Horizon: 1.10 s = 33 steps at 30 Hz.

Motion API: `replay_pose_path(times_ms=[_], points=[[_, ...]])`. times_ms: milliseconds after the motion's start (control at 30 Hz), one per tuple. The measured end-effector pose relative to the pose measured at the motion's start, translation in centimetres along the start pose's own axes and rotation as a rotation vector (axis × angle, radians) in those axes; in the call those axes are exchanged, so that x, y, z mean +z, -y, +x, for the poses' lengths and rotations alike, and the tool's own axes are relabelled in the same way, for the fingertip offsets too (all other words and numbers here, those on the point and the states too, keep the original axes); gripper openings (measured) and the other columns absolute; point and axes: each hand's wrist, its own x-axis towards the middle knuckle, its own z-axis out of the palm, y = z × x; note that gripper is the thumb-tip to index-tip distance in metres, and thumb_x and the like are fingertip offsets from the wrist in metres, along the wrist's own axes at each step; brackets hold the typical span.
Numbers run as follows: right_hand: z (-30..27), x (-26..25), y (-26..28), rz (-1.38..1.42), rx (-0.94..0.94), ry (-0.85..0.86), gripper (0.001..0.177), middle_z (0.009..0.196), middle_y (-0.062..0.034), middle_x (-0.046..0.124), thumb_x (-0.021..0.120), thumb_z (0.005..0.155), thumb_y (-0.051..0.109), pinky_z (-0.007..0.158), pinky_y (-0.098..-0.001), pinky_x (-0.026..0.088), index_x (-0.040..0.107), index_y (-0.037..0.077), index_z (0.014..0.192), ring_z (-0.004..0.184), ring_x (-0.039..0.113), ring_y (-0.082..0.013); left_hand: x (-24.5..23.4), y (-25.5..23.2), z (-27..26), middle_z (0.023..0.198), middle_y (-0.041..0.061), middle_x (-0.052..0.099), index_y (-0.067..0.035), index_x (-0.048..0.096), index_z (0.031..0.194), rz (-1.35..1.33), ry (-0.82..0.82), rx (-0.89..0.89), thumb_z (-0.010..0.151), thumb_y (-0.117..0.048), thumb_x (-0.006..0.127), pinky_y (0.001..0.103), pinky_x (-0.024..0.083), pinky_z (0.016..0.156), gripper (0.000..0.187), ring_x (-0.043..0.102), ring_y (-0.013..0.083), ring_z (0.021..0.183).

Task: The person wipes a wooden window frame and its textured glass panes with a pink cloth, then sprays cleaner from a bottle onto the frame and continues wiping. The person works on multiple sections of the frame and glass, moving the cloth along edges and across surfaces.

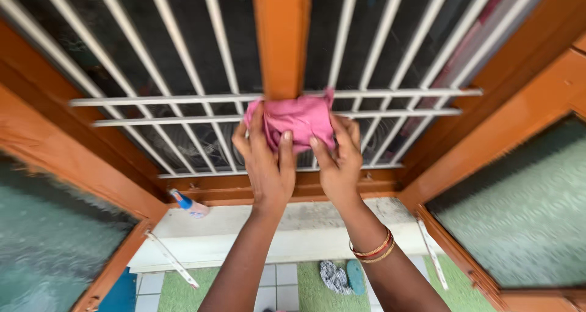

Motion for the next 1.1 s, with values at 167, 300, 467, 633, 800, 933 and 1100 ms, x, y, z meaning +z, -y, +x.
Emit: replay_pose_path(times_ms=[167,300,467,633,800,933,1100], points=[[3.4,6.2,0.9,-0.444,-0.075,-0.029,0.056,0.127,-0.0173,0.054,0.073,0.092,0.006,0.095,-0.0333,0.053,0.054,0.0,0.144,0.113,0.062,-0.0293,-0.8,0.5,3.8,0.134,0.027,0.05,-0.004,0.046,0.15,0.313,0.044,0.11,0.097,-0.012,0.061,0.052,0.045,0.1,0.056,0.054,0.0461,0.118],[0.5,6.5,-1.7,-0.508,-0.087,-0.048,0.044,0.122,-0.0183,0.055,0.067,0.096,0.003,0.093,-0.04,0.055,0.058,-0.003,0.139,0.109,0.064,-0.0361,1.0,5.4,2.3,0.12,0.025,0.059,-0.003,0.053,0.134,0.144,0.181,-0.026,0.098,-0.011,0.06,0.054,0.046,0.097,0.038,0.058,0.046,0.111],[-3.7,4.7,-6.2,-0.466,0.267,0.086,0.033,0.109,-0.0123,0.067,0.075,0.089,0.005,0.081,-0.0356,0.057,0.063,-0.002,0.119,0.093,0.07,-0.0267,3.1,14.2,-2.8,0.112,0.022,0.064,-0.001,0.055,0.119,0.041,0.232,-0.128,0.093,-0.011,0.062,0.05,0.051,0.087,0.029,0.062,0.0431,0.103],[-11.7,3.1,-10.2,0.235,0.627,0.324,0.041,0.106,-0.003,0.068,0.076,0.087,0.012,0.074,-0.0256,0.059,0.052,0.006,0.119,0.095,0.069,-0.0114,3.0,22.7,-11.2,0.101,0.006,0.063,-0.005,0.061,0.116,-0.863,0.148,-0.91,0.097,-0.006,0.058,0.038,0.048,0.081,0.019,0.057,0.0208,0.092],[-20.9,6.7,-13.1,-0.032,0.73,0.372,0.024,0.099,-0.0104,0.07,0.076,0.103,0.021,0.072,-0.0263,0.055,0.068,0.0,0.112,0.083,0.065,-0.0161,-4.0,27.5,-17.5,0.1,0.005,0.066,-0.009,0.06,0.109,-1.034,0.014,-1.089,0.091,-0.017,0.049,0.035,0.054,0.084,0.023,0.065,0.0171,0.09],[-24.5,14.4,-14.1,-0.139,0.694,0.492,0.047,0.119,-0.0074,0.068,0.079,0.089,0.032,0.077,-0.0306,0.058,0.062,0.006,0.124,0.098,0.067,-0.0154,-9.3,30.7,-18.9,0.093,0.007,0.07,-0.006,0.067,0.101,-0.978,-0.294,-1.23,0.09,-0.032,0.046,0.031,0.056,0.079,0.035,0.069,0.0182,0.084],[-25.2,25.5,-15.3,-0.176,0.402,0.613,0.079,0.13,-0.0171,0.056,0.086,0.08,0.036,0.099,-0.0424,0.05,0.049,0.003,0.142,0.118,0.057,-0.0298,-14.7,34.9,-21.9,0.091,0.005,0.064,-0.003,0.061,0.103,-0.556,-0.348,-1.188,0.091,-0.027,0.067,0.031,0.052,0.074,0.028,0.06,0.015,0.081]])
